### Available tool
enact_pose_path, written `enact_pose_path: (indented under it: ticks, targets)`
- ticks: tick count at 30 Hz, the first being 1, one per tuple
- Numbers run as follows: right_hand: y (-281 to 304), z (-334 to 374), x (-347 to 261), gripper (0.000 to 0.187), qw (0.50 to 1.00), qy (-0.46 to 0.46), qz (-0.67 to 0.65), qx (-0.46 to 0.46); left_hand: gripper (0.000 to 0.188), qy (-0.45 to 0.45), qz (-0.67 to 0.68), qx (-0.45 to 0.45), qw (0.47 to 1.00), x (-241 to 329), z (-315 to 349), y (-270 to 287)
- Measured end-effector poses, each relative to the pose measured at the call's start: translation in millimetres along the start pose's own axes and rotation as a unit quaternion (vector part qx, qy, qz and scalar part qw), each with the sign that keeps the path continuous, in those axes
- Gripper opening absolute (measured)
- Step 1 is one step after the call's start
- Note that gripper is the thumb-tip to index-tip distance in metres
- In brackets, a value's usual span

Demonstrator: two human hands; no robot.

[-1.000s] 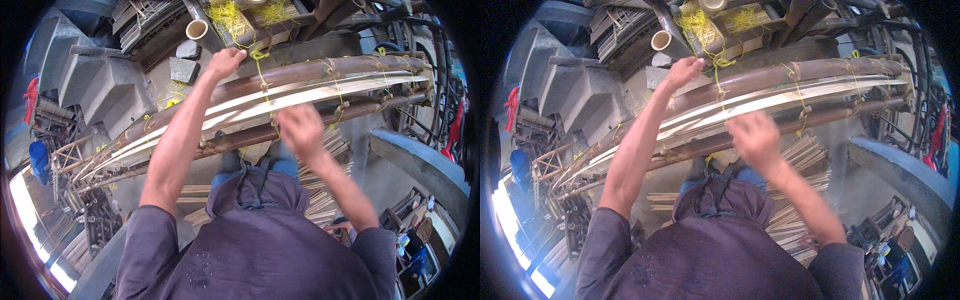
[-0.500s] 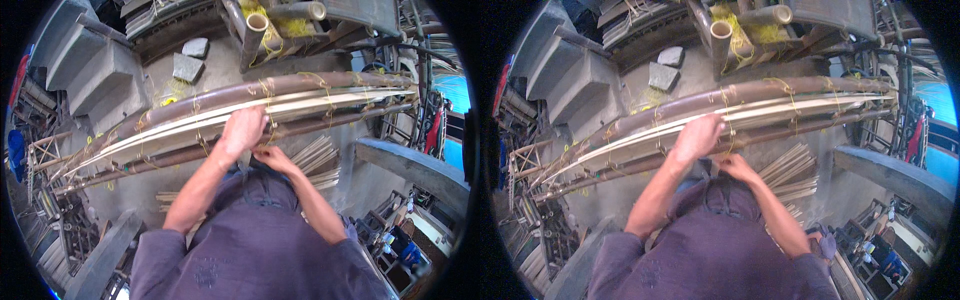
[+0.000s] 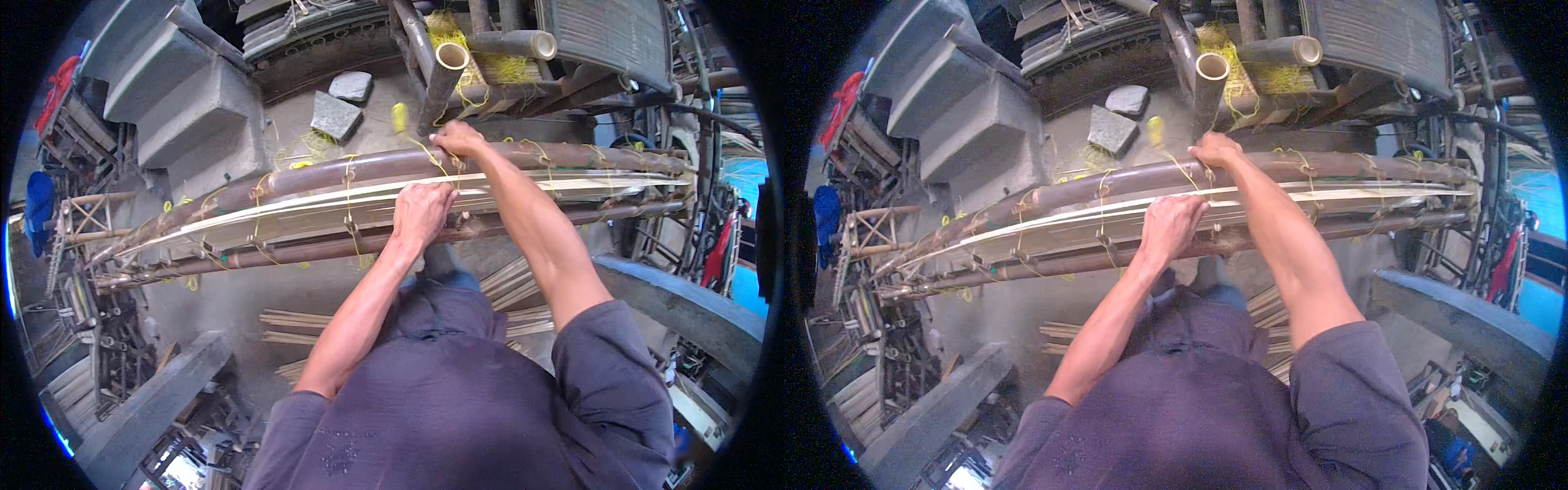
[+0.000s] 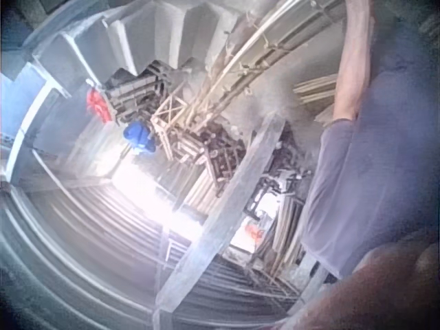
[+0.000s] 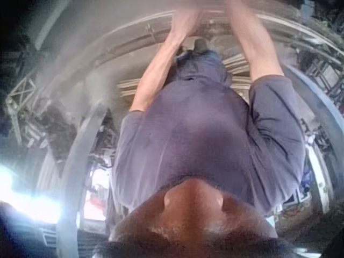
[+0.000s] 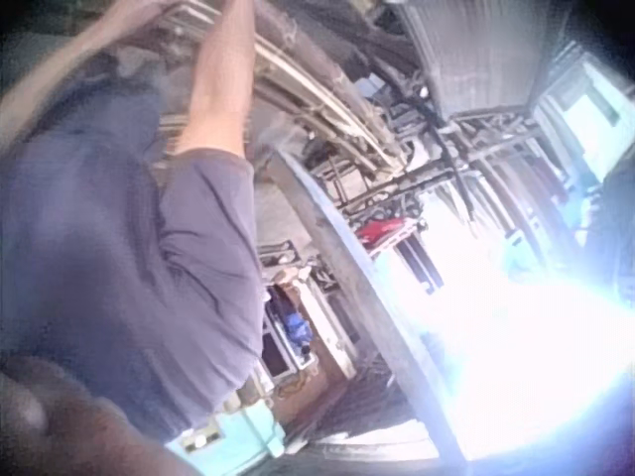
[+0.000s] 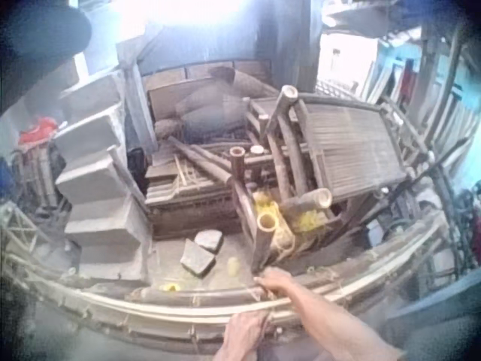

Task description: The person repeatedly ties thin wooden strips to a horizontal bamboo frame using yellow string. They pick up a strip, place it on the frame, and wrap the string around it multiple times to secure it. The process is repeated several times throughout the clip.

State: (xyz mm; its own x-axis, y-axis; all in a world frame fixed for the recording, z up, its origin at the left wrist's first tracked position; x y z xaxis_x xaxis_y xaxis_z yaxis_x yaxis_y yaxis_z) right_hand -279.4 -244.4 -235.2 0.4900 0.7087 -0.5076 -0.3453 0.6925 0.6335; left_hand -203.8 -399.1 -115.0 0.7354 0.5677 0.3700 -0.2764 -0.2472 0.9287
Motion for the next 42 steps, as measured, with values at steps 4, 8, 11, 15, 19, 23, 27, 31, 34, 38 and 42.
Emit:
enact_pose_path:
  ticks: [4, 8, 11, 15, 19, 23, 27, 31, 34, 38, 42]
  targets:
    - [31.5, 101.8, -78.2, 0.028, 0.802, 0.219, -0.551, 0.074, 0.017, 0.027, -0.004, 0.053, 0.998, -13.7, -3.4, 9.2]
    - [-90.0, 224.7, -92.0, 0.02, 0.898, 0.299, -0.301, -0.118, 0.018, 0.06, -0.022, -0.075, 0.995, -8.1, -9.0, 13.2]
    - [-154.6, 180.3, -80.4, 0.024, 0.952, 0.268, -0.052, -0.139, 0.017, 0.019, 0.076, -0.048, 0.996, -4.4, -19.8, 11.6]
    - [-137.3, 194.8, -79.0, 0.026, 0.947, 0.233, -0.191, -0.108, 0.027, -0.007, 0.245, -0.244, 0.938, 36.4, -61.2, 31.8]
    - [-139.4, 201.4, -57.4, 0.022, 0.959, 0.252, -0.051, -0.114, 0.053, -0.068, 0.405, -0.213, 0.886, 19.9, -132.5, 50.5]
    - [-140.3, 201.3, -64.5, 0.021, 0.966, 0.254, -0.04, -0.024, 0.045, 0.085, 0.22, -0.143, 0.961, -48.0, -182.8, -30.1]
    - [-150.1, 191.9, -61.8, 0.018, 0.961, 0.274, -0.02, 0.017, 0.042, 0.258, 0.445, -0.279, 0.811, -113.5, -166.6, -157.7]
    - [-153.4, 216.8, -76.7, 0.034, 0.955, 0.295, -0.001, 0.007, 0.063, 0.119, 0.096, -0.342, 0.927, -128.8, -153.0, -81.2]
    - [-146.7, 261.8, -89.8, 0.074, 0.951, 0.244, -0.17, 0.084, 0.058, 0.013, 0.054, -0.193, 0.98, -167.3, -110.1, 30.6]
    - [-237.8, 225.5, -144.5, 0.097, 0.425, -0.032, -0.901, -0.076, 0.045, 0.046, 0.087, -0.127, 0.987, -227.1, -43.3, 84.8]
    - [-277.7, 157.8, -150.6, 0.017, 0.77, -0.026, -0.633, 0.083, 0.032, -0.021, 0.079, -0.09, 0.993, -179.7, 10.2, 99.7]
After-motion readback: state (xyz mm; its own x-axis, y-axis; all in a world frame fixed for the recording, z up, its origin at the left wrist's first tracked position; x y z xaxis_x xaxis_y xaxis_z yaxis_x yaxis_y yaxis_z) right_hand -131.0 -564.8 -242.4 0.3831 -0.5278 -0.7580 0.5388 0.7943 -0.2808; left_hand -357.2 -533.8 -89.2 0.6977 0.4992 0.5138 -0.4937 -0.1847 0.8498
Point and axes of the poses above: each hand's wrist, its own z-axis away from the middle knuckle, its own y-axis out of the back of the hand, x = y × z, the point moved 9 cm from there along -z, towards the middle knuckle, and after that the axes turned 14 degrees about -z, right-handed, at the moved point
